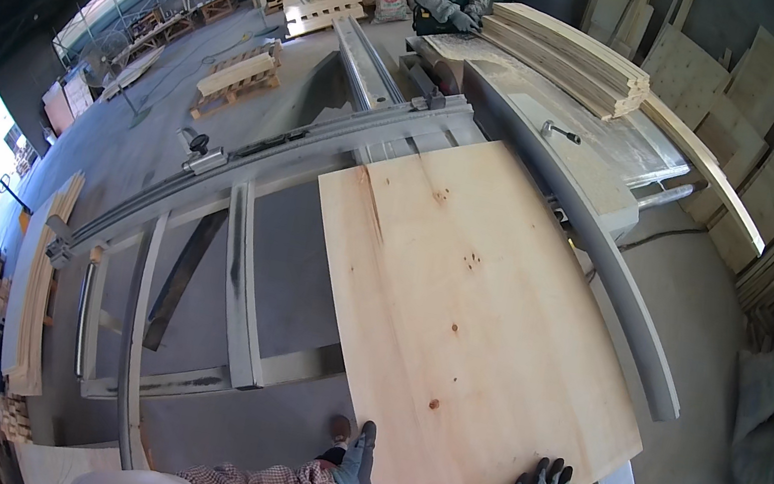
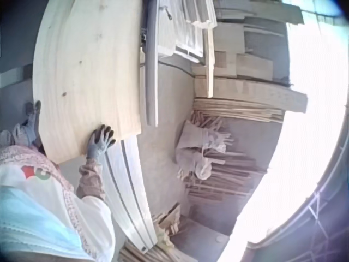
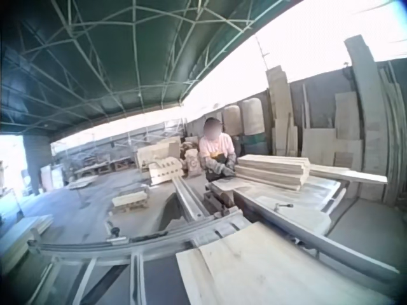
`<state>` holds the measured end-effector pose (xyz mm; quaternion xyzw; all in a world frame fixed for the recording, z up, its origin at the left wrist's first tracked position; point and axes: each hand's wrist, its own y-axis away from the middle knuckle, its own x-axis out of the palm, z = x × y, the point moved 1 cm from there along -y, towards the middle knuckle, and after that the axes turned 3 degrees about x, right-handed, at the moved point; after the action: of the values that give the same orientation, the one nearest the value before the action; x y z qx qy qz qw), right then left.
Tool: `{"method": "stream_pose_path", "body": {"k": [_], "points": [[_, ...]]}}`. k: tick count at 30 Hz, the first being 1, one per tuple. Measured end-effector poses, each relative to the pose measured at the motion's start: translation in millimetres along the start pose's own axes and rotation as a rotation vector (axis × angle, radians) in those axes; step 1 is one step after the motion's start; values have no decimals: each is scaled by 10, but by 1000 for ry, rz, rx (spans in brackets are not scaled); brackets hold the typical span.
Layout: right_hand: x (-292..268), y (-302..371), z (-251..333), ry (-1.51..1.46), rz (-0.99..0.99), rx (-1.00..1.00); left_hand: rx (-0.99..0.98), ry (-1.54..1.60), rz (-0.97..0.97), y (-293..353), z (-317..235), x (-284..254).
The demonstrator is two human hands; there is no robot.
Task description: The person guides a large plywood sheet through a table saw with assistance from a coworker, then stacks the cut pieces. The person wears gloves and handles the wood by hand while the coworker supports the far end during cutting.
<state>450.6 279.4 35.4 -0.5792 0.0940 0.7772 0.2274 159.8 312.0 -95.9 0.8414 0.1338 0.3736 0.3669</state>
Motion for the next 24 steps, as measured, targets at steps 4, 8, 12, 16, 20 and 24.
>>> {"method": "stream_pose_path", "body": {"k": [4, 8, 12, 16, 20, 24], "points": [[157, -401, 100, -11, -46, -31, -11, 73, 127, -526, -10, 2], [202, -736, 89, 23, -3, 11, -179, 89, 193, -263, -417, 677], [343, -752, 190, 38, -46, -62, -202, 77, 167, -392, -546, 556], [315, -827, 261, 36, -79, -73, -213, 148, 191, -144, -752, 926], [333, -859, 236, 27, -102, -192, -102, 56, 109, -21, -850, 1109], [298, -870, 238, -103, -86, -295, -36, -2, 26, -115, -817, 1053]]}}
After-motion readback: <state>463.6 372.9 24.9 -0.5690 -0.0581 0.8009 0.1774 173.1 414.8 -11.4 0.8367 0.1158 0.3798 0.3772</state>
